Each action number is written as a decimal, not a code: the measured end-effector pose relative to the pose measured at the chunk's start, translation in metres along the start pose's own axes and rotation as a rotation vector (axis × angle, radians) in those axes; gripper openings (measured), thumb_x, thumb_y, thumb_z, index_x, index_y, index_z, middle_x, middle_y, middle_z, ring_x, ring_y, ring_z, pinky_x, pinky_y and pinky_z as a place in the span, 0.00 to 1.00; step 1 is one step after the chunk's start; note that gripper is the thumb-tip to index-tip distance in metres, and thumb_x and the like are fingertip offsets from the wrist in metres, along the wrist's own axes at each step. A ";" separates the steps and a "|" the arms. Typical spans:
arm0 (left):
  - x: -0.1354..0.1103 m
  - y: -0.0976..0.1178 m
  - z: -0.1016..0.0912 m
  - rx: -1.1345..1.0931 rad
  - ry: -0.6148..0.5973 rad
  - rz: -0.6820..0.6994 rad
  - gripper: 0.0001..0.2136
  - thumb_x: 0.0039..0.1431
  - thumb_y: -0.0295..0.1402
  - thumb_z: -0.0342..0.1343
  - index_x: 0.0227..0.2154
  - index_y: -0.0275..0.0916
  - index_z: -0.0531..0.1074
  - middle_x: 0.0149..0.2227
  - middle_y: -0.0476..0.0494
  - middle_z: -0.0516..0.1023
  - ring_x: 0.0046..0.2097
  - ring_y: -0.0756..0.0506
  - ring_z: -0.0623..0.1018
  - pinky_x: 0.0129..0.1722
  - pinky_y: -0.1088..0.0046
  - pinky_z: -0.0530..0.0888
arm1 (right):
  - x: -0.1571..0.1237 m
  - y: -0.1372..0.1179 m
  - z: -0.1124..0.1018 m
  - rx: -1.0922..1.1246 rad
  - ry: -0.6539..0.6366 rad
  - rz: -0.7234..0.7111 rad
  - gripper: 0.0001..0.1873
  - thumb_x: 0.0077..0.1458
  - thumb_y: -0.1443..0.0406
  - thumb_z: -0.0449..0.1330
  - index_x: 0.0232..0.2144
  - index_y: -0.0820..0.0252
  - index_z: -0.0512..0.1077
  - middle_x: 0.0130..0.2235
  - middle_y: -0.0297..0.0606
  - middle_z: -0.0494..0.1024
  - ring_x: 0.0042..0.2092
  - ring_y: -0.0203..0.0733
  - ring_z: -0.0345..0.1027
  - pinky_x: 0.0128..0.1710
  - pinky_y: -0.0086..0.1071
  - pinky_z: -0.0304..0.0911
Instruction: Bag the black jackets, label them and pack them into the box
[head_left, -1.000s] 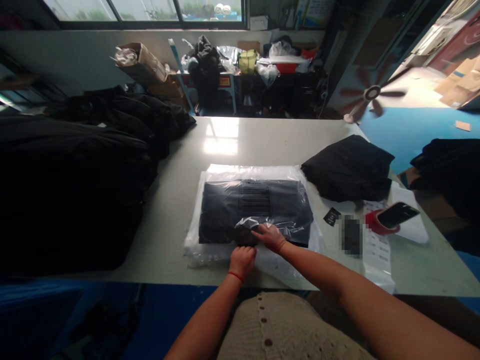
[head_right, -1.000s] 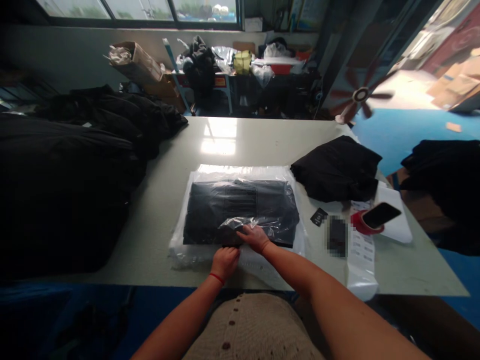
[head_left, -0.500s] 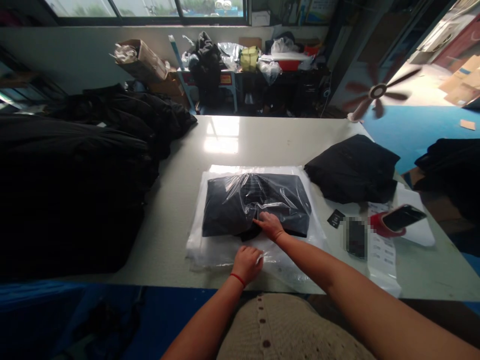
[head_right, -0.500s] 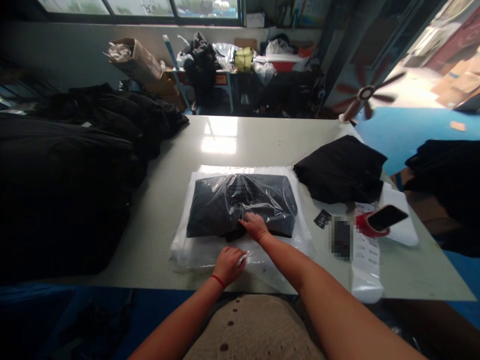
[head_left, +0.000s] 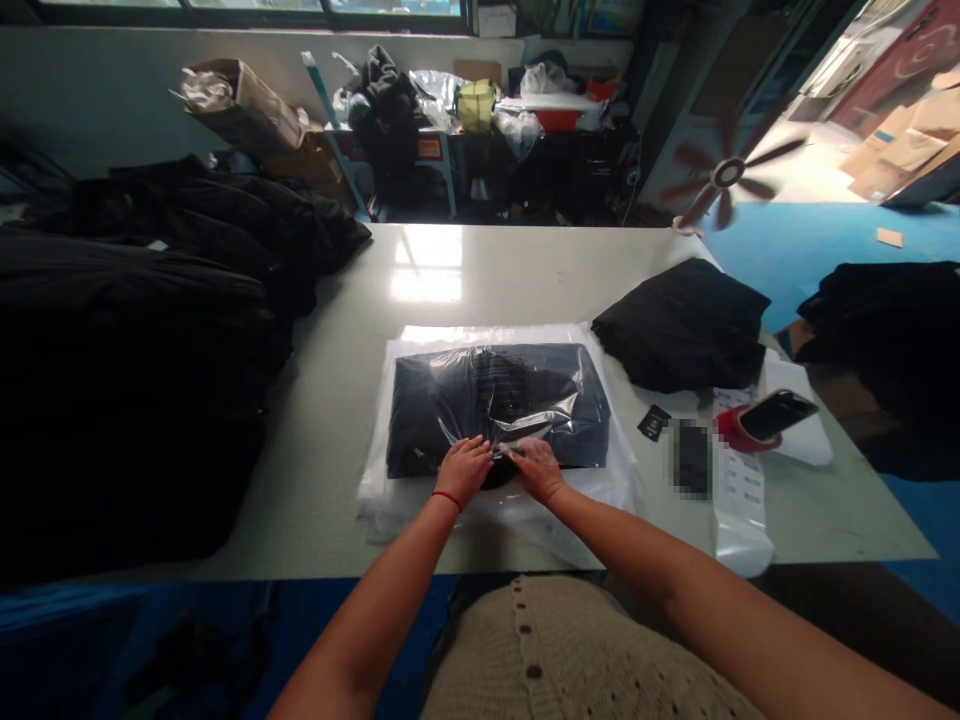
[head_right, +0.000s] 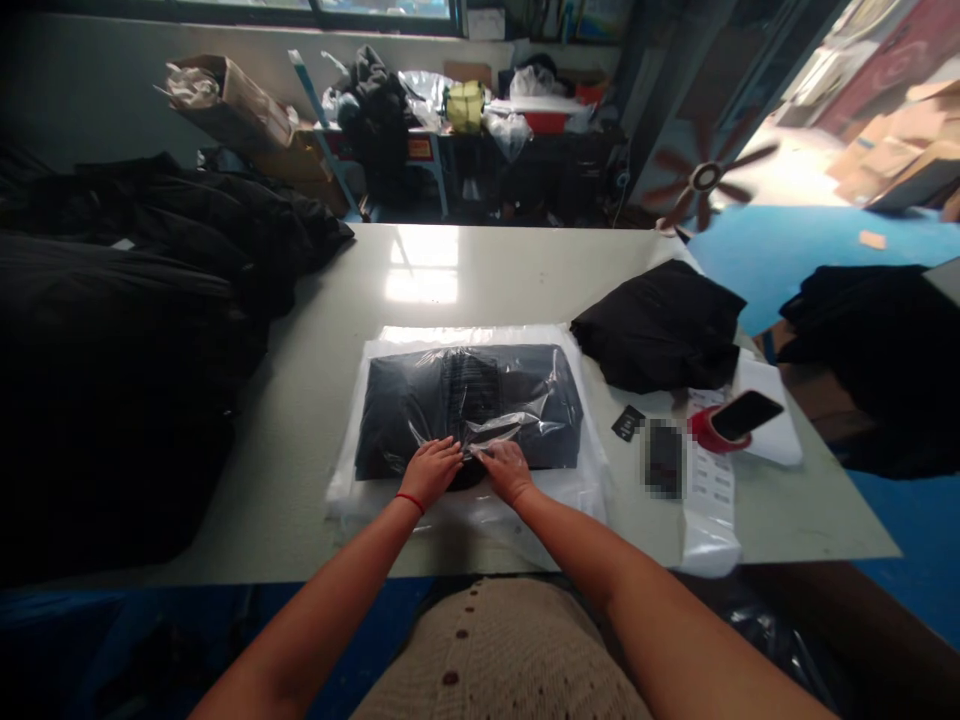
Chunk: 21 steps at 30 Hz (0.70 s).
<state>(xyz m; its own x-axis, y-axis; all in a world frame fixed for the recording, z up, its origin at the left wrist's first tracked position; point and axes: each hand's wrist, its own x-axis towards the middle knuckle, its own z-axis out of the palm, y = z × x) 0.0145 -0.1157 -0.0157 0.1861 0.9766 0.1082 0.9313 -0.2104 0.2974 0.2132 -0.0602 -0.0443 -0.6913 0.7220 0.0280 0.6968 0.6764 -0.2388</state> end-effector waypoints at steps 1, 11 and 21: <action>-0.003 0.001 -0.001 -0.033 0.031 0.001 0.11 0.63 0.32 0.50 0.39 0.43 0.78 0.46 0.44 0.80 0.54 0.45 0.75 0.56 0.62 0.68 | 0.000 0.001 0.001 0.016 -0.006 0.005 0.26 0.58 0.68 0.55 0.57 0.44 0.68 0.50 0.41 0.73 0.51 0.47 0.61 0.53 0.40 0.52; -0.041 0.007 -0.009 -0.185 0.108 0.103 0.15 0.66 0.30 0.44 0.51 0.41 0.71 0.50 0.42 0.78 0.58 0.47 0.71 0.58 0.62 0.68 | 0.008 0.010 -0.002 0.055 -0.089 -0.032 0.27 0.55 0.66 0.58 0.57 0.46 0.68 0.45 0.42 0.74 0.44 0.45 0.64 0.47 0.38 0.56; -0.020 0.017 -0.003 0.034 -0.119 -0.042 0.13 0.58 0.40 0.57 0.44 0.41 0.72 0.48 0.39 0.74 0.52 0.40 0.71 0.53 0.59 0.65 | 0.010 0.008 -0.006 0.059 -0.096 -0.006 0.29 0.55 0.68 0.59 0.58 0.41 0.67 0.46 0.41 0.72 0.45 0.44 0.62 0.45 0.36 0.52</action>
<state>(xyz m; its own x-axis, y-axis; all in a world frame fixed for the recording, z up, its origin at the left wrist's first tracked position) 0.0259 -0.1395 -0.0101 0.1810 0.9833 -0.0170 0.9486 -0.1700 0.2670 0.2128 -0.0465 -0.0399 -0.7122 0.6991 -0.0632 0.6825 0.6686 -0.2953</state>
